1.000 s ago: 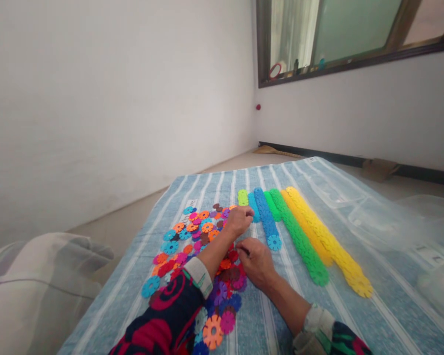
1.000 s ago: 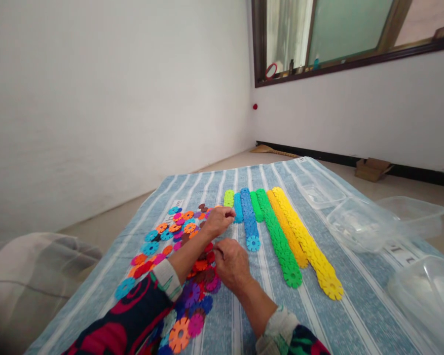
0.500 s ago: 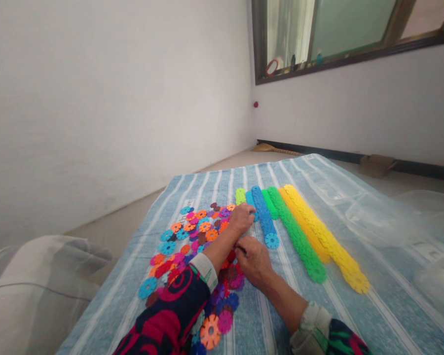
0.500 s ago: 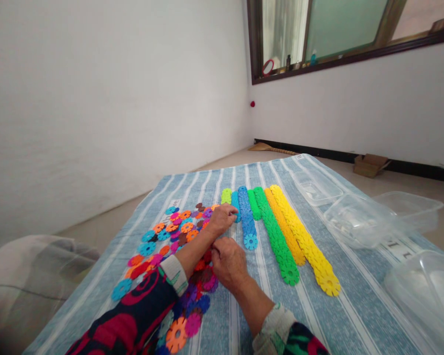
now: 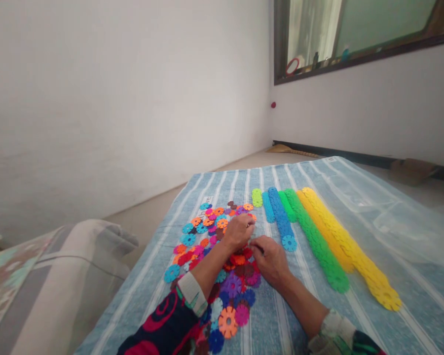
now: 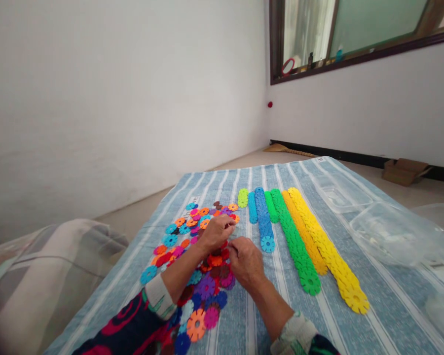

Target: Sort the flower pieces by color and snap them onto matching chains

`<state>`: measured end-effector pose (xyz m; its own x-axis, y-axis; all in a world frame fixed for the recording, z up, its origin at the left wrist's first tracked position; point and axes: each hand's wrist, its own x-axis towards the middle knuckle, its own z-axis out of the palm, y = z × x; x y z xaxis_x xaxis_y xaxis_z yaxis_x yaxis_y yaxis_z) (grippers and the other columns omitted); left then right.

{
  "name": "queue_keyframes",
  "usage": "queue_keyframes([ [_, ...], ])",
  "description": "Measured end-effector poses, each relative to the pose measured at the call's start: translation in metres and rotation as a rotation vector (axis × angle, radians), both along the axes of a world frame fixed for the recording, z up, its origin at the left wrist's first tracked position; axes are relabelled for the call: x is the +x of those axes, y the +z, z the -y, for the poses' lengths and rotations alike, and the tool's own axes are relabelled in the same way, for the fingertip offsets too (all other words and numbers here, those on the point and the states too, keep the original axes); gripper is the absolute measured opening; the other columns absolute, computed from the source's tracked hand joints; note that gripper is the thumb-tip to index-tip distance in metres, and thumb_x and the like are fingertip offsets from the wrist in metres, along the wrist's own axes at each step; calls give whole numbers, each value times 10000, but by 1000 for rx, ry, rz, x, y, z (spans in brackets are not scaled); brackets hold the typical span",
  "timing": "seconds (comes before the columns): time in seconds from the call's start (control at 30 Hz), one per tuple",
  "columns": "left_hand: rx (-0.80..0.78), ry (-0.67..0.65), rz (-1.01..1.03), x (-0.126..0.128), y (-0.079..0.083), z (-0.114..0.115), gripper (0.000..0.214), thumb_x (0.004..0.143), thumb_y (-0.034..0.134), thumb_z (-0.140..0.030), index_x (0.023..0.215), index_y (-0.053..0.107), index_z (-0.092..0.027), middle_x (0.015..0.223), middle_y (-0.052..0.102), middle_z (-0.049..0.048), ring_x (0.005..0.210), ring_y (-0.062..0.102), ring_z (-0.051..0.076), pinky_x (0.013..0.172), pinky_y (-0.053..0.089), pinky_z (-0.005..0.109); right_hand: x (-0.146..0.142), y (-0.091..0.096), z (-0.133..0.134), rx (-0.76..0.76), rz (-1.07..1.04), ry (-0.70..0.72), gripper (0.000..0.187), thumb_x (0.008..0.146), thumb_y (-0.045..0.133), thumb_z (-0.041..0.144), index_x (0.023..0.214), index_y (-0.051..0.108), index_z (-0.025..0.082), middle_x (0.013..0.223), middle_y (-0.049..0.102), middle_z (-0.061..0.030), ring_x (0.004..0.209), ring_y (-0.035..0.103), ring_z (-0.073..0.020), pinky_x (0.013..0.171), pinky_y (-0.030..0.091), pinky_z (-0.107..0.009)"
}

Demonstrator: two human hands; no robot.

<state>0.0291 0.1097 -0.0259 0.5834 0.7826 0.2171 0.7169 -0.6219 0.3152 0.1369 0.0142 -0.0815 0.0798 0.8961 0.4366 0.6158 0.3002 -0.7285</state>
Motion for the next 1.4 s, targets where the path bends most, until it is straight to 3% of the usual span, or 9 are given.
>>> queue_keyframes([
  [0.17,44,35,-88,-47,6,17,171,805,491,-174,765,657,-192,839,654,54,880,581,183,851,433,299,1,-1,2,-3,10,-6,185,813,492,159,809,671,203,803,672,-24,792,590,-167,722,396,-255],
  [0.33,50,89,-176,-87,0,33,142,829,534,-258,880,655,-204,999,676,63,987,587,216,908,417,344,1,2,5,-19,5,7,189,825,481,177,804,667,198,806,669,-26,797,593,-168,723,400,-256],
  [0.5,51,208,-106,-121,-6,47,186,845,514,-279,955,645,-204,1057,674,70,1023,595,213,932,425,344,3,1,6,-23,-3,8,190,827,479,195,819,669,194,812,677,-34,783,599,-174,708,409,-265],
  [0.67,47,309,-12,-145,-3,57,176,840,516,-285,902,661,-207,1045,684,67,1011,606,217,943,443,358,4,0,8,-18,-14,23,207,828,470,226,810,675,199,805,680,-41,781,605,-179,719,423,-277],
  [0.8,76,302,14,-147,-1,50,193,847,491,-248,844,679,-205,994,693,63,994,610,212,942,453,360,5,2,10,-16,-22,8,205,817,474,244,809,674,198,813,685,-50,796,613,-192,737,432,-292],
  [1.0,117,107,-27,-120,-4,8,220,832,485,-175,926,682,-200,1110,666,68,1099,561,199,1010,401,347,6,3,14,-27,-6,23,207,823,471,260,811,665,190,808,677,-54,791,607,-198,728,434,-306],
  [1.13,94,197,-159,-112,-4,-5,166,819,512,-192,818,677,-204,1035,673,69,1081,554,224,975,399,376,6,4,16,-16,-4,31,192,826,477,251,800,660,196,787,666,-44,775,605,-187,711,438,-292],
  [1.4,128,346,-154,-123,-7,1,159,824,512,-237,789,649,-164,950,655,104,999,556,236,887,396,362,6,2,19,-10,31,26,176,841,479,226,804,650,206,788,660,-37,782,606,-182,718,448,-289],
])
